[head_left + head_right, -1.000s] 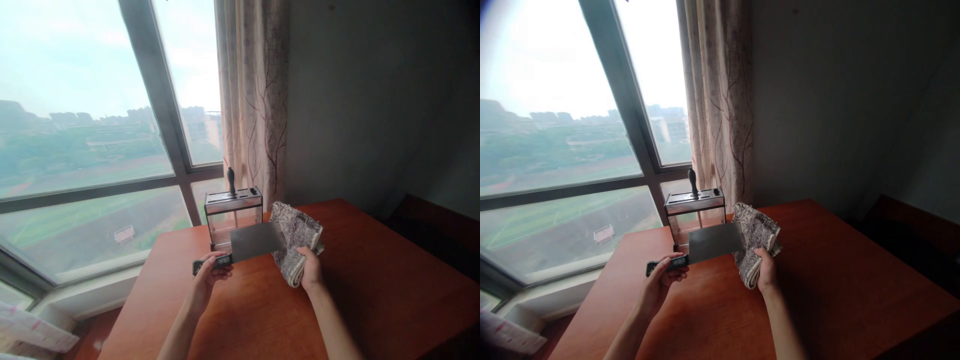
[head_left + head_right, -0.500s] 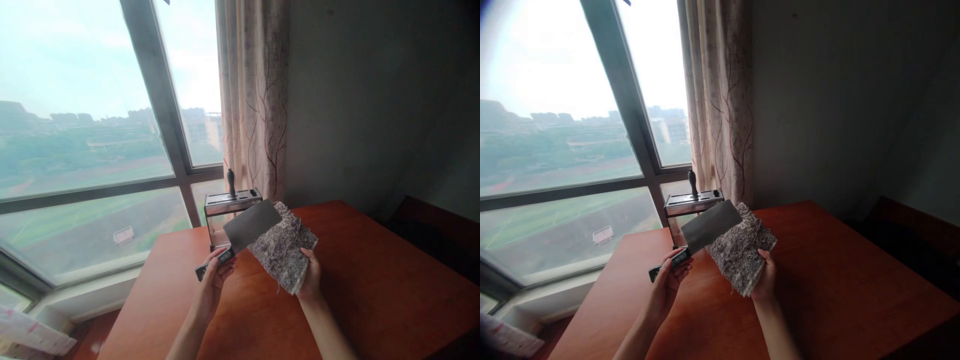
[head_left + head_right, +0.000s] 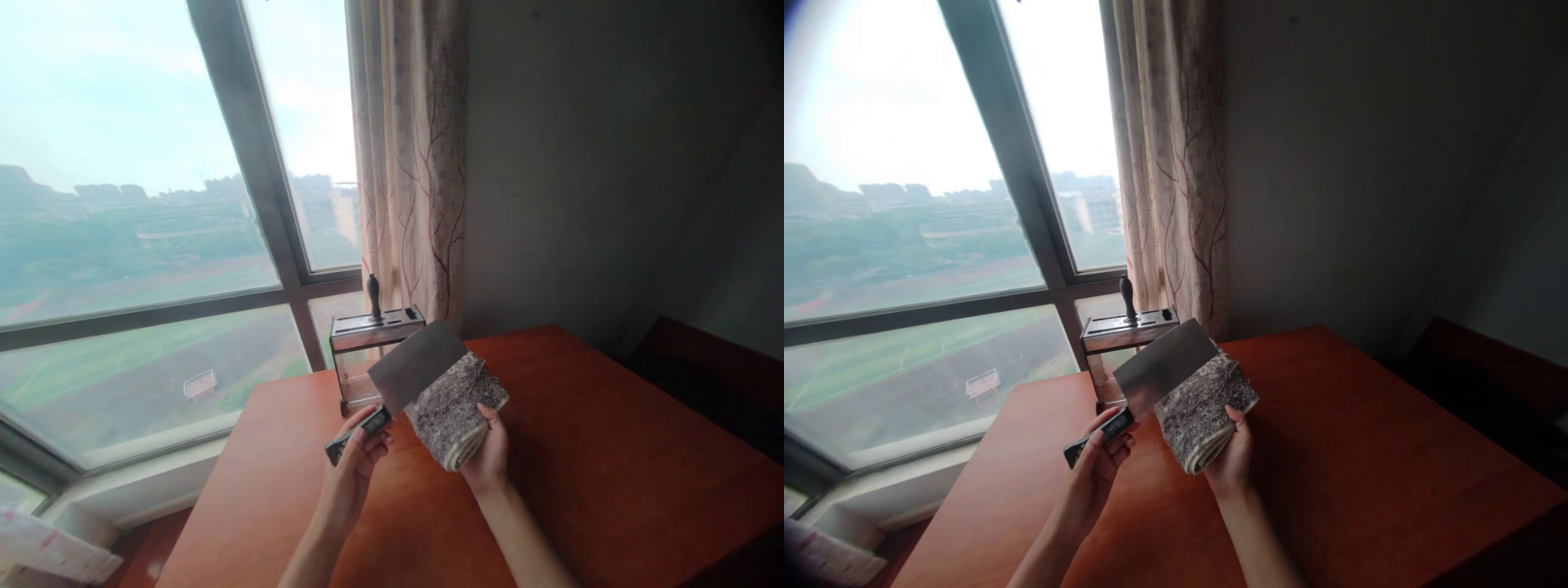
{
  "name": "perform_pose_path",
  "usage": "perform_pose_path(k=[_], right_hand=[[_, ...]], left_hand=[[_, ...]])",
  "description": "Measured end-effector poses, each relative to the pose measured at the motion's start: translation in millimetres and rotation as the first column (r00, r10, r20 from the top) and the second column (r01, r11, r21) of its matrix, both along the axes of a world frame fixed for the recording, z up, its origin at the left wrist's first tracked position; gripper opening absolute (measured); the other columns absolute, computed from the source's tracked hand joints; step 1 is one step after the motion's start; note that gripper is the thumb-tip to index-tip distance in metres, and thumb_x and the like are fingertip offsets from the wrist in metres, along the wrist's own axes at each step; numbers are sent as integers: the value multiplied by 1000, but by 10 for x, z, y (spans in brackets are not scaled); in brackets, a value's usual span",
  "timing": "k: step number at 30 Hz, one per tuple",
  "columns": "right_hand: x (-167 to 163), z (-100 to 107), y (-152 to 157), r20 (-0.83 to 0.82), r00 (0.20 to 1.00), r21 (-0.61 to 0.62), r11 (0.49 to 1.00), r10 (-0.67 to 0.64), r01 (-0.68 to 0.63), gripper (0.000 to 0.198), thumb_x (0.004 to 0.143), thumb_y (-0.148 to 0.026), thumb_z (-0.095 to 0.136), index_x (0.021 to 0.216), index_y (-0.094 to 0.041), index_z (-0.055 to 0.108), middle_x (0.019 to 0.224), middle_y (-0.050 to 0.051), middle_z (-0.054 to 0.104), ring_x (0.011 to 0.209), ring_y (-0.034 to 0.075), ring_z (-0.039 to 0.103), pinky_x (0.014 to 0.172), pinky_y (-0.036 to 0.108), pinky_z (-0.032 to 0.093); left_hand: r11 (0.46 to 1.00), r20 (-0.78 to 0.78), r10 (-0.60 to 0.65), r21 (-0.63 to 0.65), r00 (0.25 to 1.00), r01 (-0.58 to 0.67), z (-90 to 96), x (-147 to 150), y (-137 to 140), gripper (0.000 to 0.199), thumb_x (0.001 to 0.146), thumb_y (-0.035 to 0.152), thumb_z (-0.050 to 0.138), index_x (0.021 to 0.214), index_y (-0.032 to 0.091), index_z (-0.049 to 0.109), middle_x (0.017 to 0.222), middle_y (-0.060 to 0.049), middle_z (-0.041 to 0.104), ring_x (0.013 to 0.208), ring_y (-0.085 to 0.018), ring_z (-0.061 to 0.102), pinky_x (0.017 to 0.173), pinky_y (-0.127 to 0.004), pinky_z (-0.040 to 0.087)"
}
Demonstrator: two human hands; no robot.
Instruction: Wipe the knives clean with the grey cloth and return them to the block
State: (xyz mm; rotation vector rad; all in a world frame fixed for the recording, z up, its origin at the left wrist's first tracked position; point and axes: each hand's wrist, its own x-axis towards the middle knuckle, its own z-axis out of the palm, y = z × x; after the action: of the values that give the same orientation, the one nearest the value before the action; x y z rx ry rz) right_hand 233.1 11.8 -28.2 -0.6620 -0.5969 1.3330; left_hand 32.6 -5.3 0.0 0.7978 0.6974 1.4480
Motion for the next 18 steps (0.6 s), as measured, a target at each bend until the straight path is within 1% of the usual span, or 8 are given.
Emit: perform_pose_path(k=[5, 7, 11, 13, 15, 18], right_hand=[[-43, 29, -11, -22, 998, -19, 999, 50, -51, 52, 85, -57, 38, 110, -20, 65, 103, 11, 72, 94, 31, 67, 88, 54, 48], [-31, 37, -8, -24, 997, -17, 998, 68, -68, 52, 84, -57, 37, 109, -21, 65, 104, 10, 72, 95, 31, 66, 89, 55, 47], [6, 54, 0, -58, 998, -27, 999, 40, -41, 48, 84, -53, 40, 107, -20, 67, 101, 10, 72, 96, 31, 66, 90, 54, 47], [13, 67, -2, -56, 998, -13, 1000, 21, -22, 46, 84, -51, 43, 106, -19, 67, 99, 10, 73, 95, 31, 66, 90, 54, 47], [9, 82, -8, -38, 998, 13, 999, 39, -39, 45, 84, -51, 44, 106, -19, 67, 101, 10, 72, 96, 31, 66, 90, 55, 47], [4, 101, -21, -58, 992, 29, 994, 111, -109, 45, 84, -52, 43, 109, -21, 65, 108, 10, 70, 99, 31, 65, 91, 56, 46]], left_hand=[[998, -65, -44, -51, 997, 41, -97, 102, -6, 43, 75, 38, 70, 111, 15, 61, 93, -14, 72, 84, -26, 67, 75, -35, 48], [998, -88, -35, -57, 996, 30, -116, 115, -1, 45, 74, 38, 71, 111, 15, 61, 93, -14, 72, 85, -27, 68, 75, -37, 48], [999, -119, 25, -29, 993, -29, -97, 108, -8, 45, 73, 40, 71, 110, 15, 63, 94, -14, 72, 84, -27, 68, 73, -36, 48], [999, -120, 30, -15, 992, -32, -79, 88, -9, 44, 73, 40, 71, 109, 16, 64, 95, -14, 72, 84, -27, 68, 73, -35, 49], [1000, -123, 18, -1, 992, -18, -66, 58, -4, 43, 73, 39, 71, 109, 17, 64, 96, -14, 72, 85, -27, 68, 73, -35, 49], [1000, -145, 9, 25, 989, -5, -63, 16, 5, 43, 74, 39, 70, 111, 17, 64, 100, -14, 71, 88, -28, 67, 74, -35, 49]])
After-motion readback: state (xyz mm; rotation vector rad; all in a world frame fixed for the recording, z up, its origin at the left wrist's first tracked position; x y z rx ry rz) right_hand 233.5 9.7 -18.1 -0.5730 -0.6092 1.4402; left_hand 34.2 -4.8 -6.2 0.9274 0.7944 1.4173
